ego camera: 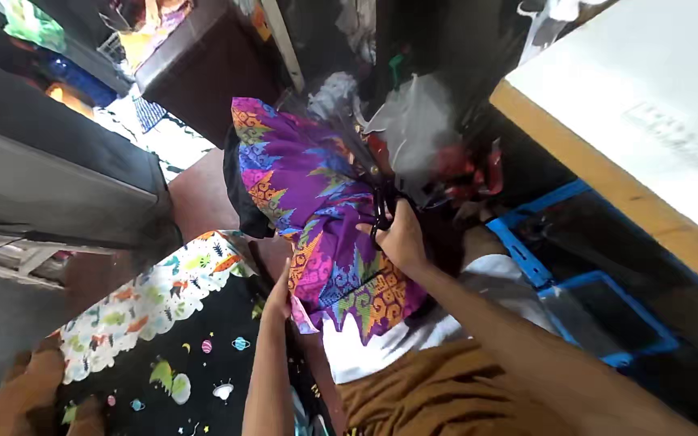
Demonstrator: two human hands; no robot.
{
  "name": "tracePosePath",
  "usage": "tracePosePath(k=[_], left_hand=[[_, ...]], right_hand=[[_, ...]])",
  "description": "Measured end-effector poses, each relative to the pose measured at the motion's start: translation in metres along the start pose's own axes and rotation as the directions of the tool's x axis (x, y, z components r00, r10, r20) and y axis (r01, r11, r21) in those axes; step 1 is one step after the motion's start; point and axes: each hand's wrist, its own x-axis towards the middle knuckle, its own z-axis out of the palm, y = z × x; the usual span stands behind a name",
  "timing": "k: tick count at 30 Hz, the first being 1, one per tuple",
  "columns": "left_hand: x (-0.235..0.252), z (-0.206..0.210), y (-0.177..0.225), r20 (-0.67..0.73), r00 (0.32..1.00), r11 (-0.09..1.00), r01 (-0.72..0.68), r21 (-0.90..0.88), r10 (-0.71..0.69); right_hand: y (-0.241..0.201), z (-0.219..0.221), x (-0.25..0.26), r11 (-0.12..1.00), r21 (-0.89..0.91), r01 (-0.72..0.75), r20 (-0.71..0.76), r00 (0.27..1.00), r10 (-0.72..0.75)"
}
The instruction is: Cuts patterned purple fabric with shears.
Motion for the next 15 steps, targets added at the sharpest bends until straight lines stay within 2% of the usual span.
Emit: tracePosePath(k=[3,5,7,8,9,10,11,12,14,15], left_hand=[[-0.006,0.008,-0.008,-0.099,0.995,0.982,-0.039,-0.186,0.021],[-0.013,0.005,0.002,-0.026,0.998,0.973,-0.059,-0.224,0.054],[-0.025,0.001,0.042,-0.006,0.996,0.968,-0.092,-0.234,0.093],[-0.032,-0.004,0.069,-0.063,0.99,0.944,-0.14,-0.299,0.127],[-0.043,-0.013,0.096,-0.18,0.965,0.898,-0.245,-0.366,0.19],[-0.059,-0.022,0.122,-0.312,0.907,0.843,-0.39,-0.372,0.282],[-0.08,-0.035,0.143,-0.393,0.818,0.768,-0.551,-0.327,0.42],[-0.106,-0.047,0.157,-0.405,0.694,0.666,-0.708,-0.235,0.596],[-0.172,-0.077,0.162,-0.275,0.351,0.393,-0.912,0.116,0.895],[-0.206,-0.092,0.155,-0.187,0.202,0.246,-0.936,0.252,0.961]], right_hand=[[-0.008,-0.009,0.007,0.995,0.09,-0.04,0.19,0.982,0.022],[-0.014,-0.015,0.014,0.99,0.13,-0.061,0.306,0.952,0.018],[-0.026,-0.023,0.032,0.986,0.164,-0.019,0.305,0.952,-0.032],[-0.034,-0.026,0.045,0.982,0.188,0.038,0.27,0.959,-0.089],[-0.045,-0.029,0.061,0.973,0.213,0.085,0.245,0.96,-0.138],[-0.061,-0.033,0.075,0.96,0.252,0.125,0.221,0.958,-0.183],[-0.082,-0.039,0.086,0.944,0.302,0.135,0.204,0.958,-0.203],[-0.105,-0.047,0.094,0.919,0.364,0.151,0.179,0.957,-0.228],[-0.149,-0.066,0.1,0.823,0.534,0.193,0.108,0.95,-0.293],[-0.166,-0.077,0.102,0.77,0.605,0.2,0.083,0.947,-0.311]])
